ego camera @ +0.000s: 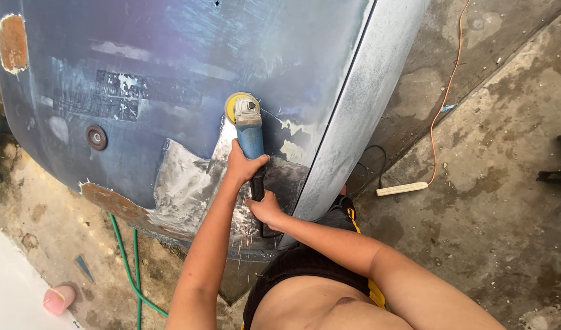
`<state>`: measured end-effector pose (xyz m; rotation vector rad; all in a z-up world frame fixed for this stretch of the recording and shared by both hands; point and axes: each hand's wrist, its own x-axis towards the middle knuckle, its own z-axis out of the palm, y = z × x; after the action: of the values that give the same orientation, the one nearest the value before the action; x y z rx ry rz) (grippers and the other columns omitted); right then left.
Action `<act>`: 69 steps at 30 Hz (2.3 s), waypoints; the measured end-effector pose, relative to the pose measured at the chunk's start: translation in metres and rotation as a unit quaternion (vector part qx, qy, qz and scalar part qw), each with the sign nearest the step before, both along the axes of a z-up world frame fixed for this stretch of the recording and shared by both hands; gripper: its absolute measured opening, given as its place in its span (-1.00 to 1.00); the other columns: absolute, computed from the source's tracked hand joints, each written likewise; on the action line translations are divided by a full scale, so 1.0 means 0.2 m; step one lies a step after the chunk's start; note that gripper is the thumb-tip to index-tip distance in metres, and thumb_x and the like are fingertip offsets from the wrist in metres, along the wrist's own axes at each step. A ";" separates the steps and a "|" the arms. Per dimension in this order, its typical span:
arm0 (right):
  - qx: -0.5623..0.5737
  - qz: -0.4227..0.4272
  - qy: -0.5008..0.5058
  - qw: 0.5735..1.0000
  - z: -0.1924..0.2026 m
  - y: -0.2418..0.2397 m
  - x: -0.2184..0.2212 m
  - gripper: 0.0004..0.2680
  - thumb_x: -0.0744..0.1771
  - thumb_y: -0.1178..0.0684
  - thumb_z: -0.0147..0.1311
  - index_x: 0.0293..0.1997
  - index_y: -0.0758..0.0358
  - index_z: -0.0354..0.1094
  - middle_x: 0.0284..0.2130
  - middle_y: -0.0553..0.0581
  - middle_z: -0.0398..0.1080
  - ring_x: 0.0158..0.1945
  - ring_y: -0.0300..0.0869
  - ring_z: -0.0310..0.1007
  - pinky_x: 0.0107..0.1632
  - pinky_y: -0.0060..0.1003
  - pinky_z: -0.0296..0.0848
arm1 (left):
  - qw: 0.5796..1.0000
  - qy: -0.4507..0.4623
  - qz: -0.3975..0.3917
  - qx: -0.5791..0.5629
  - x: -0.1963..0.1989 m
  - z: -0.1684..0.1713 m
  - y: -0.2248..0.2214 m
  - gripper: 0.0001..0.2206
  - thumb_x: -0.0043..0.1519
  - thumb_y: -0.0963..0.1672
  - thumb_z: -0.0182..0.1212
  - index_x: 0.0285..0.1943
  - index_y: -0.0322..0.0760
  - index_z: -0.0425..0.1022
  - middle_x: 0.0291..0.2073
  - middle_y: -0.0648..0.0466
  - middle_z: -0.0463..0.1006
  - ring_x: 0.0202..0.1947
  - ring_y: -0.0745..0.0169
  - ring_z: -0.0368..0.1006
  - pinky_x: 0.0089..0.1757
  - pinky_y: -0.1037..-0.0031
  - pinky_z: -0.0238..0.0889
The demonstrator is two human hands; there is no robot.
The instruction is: The person uses an angle grinder to remove paint and rust from the side panel of a blue car. The grinder is moved back and forth over the damaged area, creating sparks and exposing the bare metal underneath.
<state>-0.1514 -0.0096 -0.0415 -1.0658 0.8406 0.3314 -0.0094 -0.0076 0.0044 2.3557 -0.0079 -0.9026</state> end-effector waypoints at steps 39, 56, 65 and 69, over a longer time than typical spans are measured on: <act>0.012 0.009 -0.005 1.000 0.09 -0.14 0.02 -0.88 0.29 0.21 0.07 -0.49 0.19 0.32 -0.74 0.11 0.38 -0.62 -0.21 0.44 -0.35 -0.36 0.39 | 1.000 -0.011 -0.008 -0.008 0.04 -0.07 -0.03 -0.10 -0.09 0.07 0.54 0.35 -0.31 0.08 0.13 -0.35 0.44 0.19 -0.44 0.41 0.04 -0.13 0.32; 0.009 0.023 -0.010 1.000 0.12 -0.15 0.03 -0.88 0.30 0.18 0.08 -0.48 0.18 0.33 -0.75 0.08 0.36 -0.63 -0.23 0.36 -0.37 -0.35 0.35 | 1.000 -0.005 0.005 -0.011 0.05 -0.04 -0.03 -0.12 -0.09 0.05 0.54 0.35 -0.30 0.09 0.11 -0.33 0.46 0.19 -0.42 0.41 0.04 -0.11 0.32; 0.012 0.025 -0.012 1.000 0.03 -0.16 0.02 -0.89 0.32 0.17 0.07 -0.45 0.18 0.32 -0.72 0.09 0.38 -0.60 -0.22 0.39 -0.35 -0.34 0.36 | 1.000 -0.014 0.005 -0.024 0.03 -0.06 -0.07 -0.12 -0.10 0.04 0.54 0.35 -0.31 0.10 0.11 -0.34 0.46 0.19 -0.44 0.41 0.05 -0.12 0.32; 0.008 0.033 -0.024 0.999 0.05 -0.19 0.03 -0.90 0.32 0.19 0.07 -0.43 0.21 0.33 -0.72 0.10 0.39 -0.58 -0.19 0.45 -0.32 -0.31 0.40 | 1.000 -0.004 0.010 -0.006 0.06 -0.05 -0.07 -0.09 -0.10 0.07 0.54 0.36 -0.27 0.08 0.14 -0.31 0.45 0.22 -0.38 0.40 0.10 -0.08 0.32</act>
<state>-0.1453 -0.0477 -0.0324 -1.0845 0.7596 0.3660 0.0016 -0.0218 -0.0057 2.3448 0.0067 -0.8827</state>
